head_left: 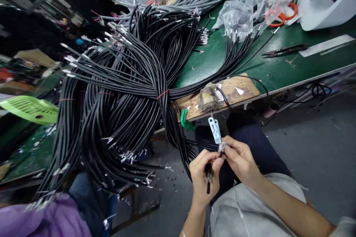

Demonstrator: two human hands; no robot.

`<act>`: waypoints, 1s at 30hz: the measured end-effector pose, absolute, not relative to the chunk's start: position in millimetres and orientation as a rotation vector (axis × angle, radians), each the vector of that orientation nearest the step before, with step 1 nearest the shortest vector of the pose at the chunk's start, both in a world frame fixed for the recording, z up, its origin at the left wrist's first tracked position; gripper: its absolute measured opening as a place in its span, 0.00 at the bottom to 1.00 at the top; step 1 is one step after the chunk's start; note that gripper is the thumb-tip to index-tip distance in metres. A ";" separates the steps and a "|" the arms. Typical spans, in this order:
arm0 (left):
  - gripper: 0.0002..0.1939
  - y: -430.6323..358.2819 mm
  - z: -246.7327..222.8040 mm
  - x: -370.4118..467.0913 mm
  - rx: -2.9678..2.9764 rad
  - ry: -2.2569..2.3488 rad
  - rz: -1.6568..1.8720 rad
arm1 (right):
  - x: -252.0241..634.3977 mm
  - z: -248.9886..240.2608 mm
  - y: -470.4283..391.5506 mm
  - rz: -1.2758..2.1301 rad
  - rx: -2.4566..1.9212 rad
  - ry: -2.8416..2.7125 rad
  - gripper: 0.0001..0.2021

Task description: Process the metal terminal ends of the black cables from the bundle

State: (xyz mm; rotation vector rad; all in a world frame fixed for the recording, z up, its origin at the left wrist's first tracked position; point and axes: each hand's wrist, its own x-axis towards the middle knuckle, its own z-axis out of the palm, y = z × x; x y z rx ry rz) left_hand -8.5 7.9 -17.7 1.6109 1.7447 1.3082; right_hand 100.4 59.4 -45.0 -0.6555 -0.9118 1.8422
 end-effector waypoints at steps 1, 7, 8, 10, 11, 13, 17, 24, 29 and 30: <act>0.06 7.8 -16.9 -9.3 1.607 1.722 1.302 | 100.3 -45.9 60.1 1.964 -0.634 -0.805 0.09; 0.10 8.4 -13.4 -11.8 1.618 1.711 1.181 | 115.4 -40.7 68.0 1.885 -0.745 -0.970 0.12; 0.09 9.0 -14.3 -11.7 1.632 1.707 1.164 | 117.2 -39.7 69.1 1.801 -0.799 -1.076 0.13; 0.07 10.0 -16.9 -11.4 1.664 1.669 1.133 | 117.9 -39.0 71.9 1.657 -0.903 -1.236 0.09; 0.06 10.3 -18.2 -11.2 1.672 1.649 1.118 | 117.2 -39.2 74.0 1.615 -0.938 -1.286 0.06; 0.07 10.3 -19.7 -10.7 1.669 1.633 1.086 | 116.0 -40.4 80.1 1.592 -0.972 -1.303 0.06; 0.11 9.5 -16.7 -10.8 1.635 1.647 1.059 | 122.8 -42.8 95.3 1.744 -0.765 -1.269 0.09; 0.14 11.5 -16.4 -12.2 1.584 1.625 1.133 | 123.2 -51.4 88.1 2.020 -0.567 -1.102 0.11; 0.15 10.4 -21.7 -9.4 1.505 1.680 1.230 | 105.0 -51.5 70.7 1.746 -0.765 -1.031 0.10; 0.15 10.1 -21.6 -8.7 1.486 1.700 1.229 | 103.5 -50.6 69.6 1.566 -0.783 -1.107 0.08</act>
